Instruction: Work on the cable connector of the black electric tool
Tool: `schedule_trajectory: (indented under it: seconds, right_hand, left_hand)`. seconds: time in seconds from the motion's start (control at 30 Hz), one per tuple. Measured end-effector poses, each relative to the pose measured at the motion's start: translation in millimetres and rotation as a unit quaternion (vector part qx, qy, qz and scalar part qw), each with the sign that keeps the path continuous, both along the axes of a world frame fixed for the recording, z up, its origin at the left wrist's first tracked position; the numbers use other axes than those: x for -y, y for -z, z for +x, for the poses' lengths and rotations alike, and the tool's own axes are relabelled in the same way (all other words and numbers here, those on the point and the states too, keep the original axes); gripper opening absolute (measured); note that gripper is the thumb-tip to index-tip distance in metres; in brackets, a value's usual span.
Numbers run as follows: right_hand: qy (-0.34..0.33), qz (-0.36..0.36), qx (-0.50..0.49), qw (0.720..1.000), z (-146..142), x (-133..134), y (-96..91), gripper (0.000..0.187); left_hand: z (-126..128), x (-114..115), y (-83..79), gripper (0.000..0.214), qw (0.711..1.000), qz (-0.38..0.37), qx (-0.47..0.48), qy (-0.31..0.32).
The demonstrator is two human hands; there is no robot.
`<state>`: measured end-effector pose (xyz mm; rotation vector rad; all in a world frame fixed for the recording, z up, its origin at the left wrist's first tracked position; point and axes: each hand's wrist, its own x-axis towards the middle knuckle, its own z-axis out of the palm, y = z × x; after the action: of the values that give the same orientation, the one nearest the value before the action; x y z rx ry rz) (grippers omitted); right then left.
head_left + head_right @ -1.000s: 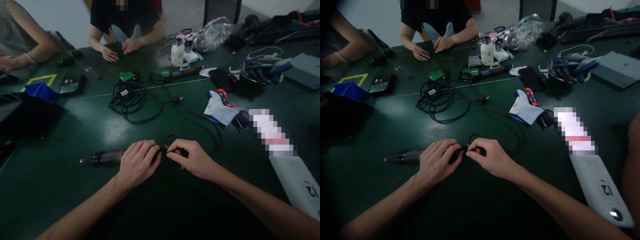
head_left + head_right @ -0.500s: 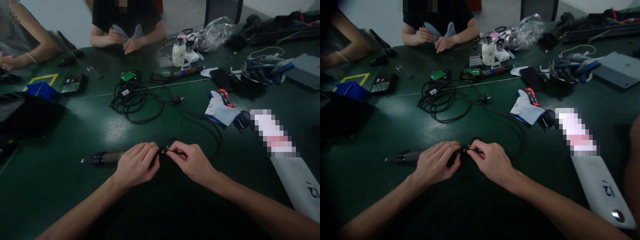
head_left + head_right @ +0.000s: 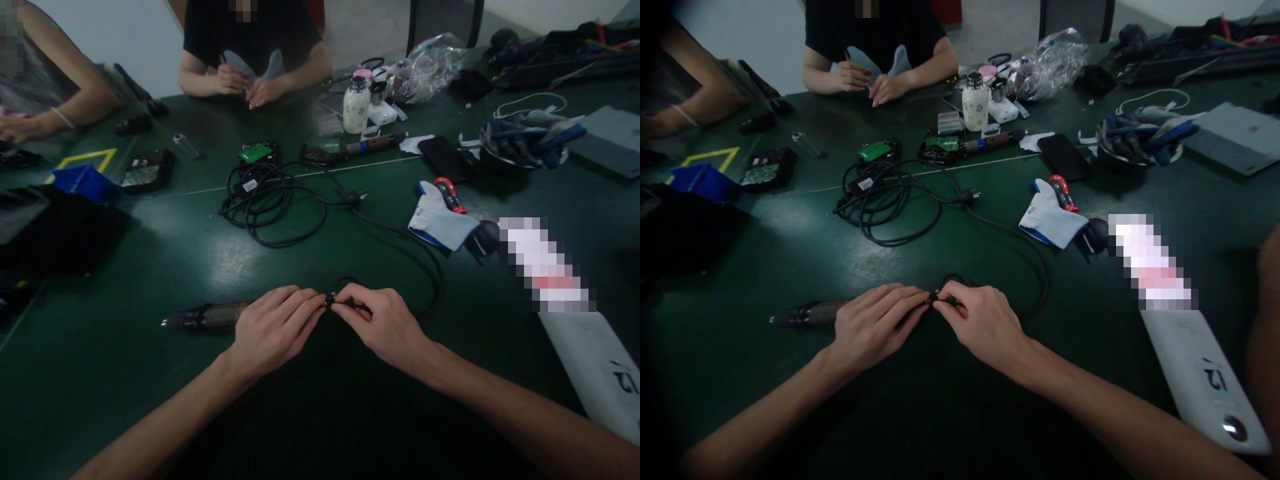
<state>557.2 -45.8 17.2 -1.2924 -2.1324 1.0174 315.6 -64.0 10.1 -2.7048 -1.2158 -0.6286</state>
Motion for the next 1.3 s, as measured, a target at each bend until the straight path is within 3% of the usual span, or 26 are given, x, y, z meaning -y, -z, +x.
schedule_trajectory:
  seconds: [0.27, 0.57, 1.1, 1.3]
  right_hand:
    - [0.011, 0.025, 0.006, 1.0, -0.3, 1.5, 3.5, 0.012]
    - [0.003, 0.053, -0.011, 0.999, -0.4, 4.6, 5.6, 0.011]
    - [-0.002, 0.04, 0.005, 0.999, -0.1, 5.8, 4.6, 0.012]
    - [-0.004, 0.039, 0.004, 0.999, -0.5, 6.2, 4.5, 0.011]
  left_hand:
    - [3.0, 2.1, -3.2, 0.034, 1.0, -0.001, -0.004, -0.007]
    - [3.0, -0.2, -2.1, 0.024, 1.0, -0.002, -0.004, -0.011]
    - [4.8, -0.1, -2.4, 0.012, 1.0, 0.001, -0.016, -0.025]
    - [4.4, -0.2, -1.3, 0.017, 0.999, 0.012, -0.027, -0.031]
